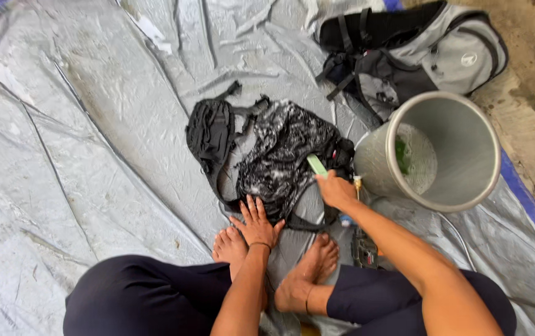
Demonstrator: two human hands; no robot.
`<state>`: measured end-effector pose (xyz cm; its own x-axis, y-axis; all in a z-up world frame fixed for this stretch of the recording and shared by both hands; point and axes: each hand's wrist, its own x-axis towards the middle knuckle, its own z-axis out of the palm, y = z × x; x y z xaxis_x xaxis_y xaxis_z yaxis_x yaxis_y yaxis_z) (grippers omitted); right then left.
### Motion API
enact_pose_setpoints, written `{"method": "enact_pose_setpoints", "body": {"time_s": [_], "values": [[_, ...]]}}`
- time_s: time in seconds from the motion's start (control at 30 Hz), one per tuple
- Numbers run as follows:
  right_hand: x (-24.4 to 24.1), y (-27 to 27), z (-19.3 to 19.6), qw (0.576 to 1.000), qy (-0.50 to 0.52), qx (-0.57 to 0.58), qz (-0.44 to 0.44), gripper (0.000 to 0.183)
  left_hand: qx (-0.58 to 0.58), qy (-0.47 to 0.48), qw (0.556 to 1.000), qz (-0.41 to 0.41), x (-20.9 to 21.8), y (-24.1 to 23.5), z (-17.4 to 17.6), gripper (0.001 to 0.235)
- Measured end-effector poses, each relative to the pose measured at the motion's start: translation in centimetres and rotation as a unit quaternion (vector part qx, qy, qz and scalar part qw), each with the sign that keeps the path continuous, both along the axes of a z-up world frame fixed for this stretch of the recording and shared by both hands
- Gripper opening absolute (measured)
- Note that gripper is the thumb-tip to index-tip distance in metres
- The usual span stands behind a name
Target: The person washes a black backpack by hand using a brush and soapy water while sitting on a tarp.
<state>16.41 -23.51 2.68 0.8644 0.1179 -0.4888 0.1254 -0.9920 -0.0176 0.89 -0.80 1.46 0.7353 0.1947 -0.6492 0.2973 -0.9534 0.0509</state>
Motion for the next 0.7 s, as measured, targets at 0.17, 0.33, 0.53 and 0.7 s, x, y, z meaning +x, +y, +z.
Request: {"method": "enact_pose_setpoints", "body": {"time_s": [0.17,0.33,0.53,0.7], "values": [[-6.8,5.1,1.8,0.988,0.019,0.071,0.137,0.065,0.015,-0.003,1.0,-0.001,1.2,0.1,-0.4,0.115],[0.8,0.8,0.1,0.958,-0.205,-0.097,0.176,0.071,0.012,-0.018,1.0,0.008,-0.1,-0.1,-0.3,0.116],[-6.6,8.9,2.2,0.995,-0.011,0.053,0.085,0.058,0.013,-0.003,1.0,0.002,0.5,-0.1,0.2,0.115],[-2.1,7.7,1.4,0.963,-0.139,-0.037,0.228,0.066,0.006,0.015,1.0,0.005,0.2,0.0,0.4,0.114]]}}
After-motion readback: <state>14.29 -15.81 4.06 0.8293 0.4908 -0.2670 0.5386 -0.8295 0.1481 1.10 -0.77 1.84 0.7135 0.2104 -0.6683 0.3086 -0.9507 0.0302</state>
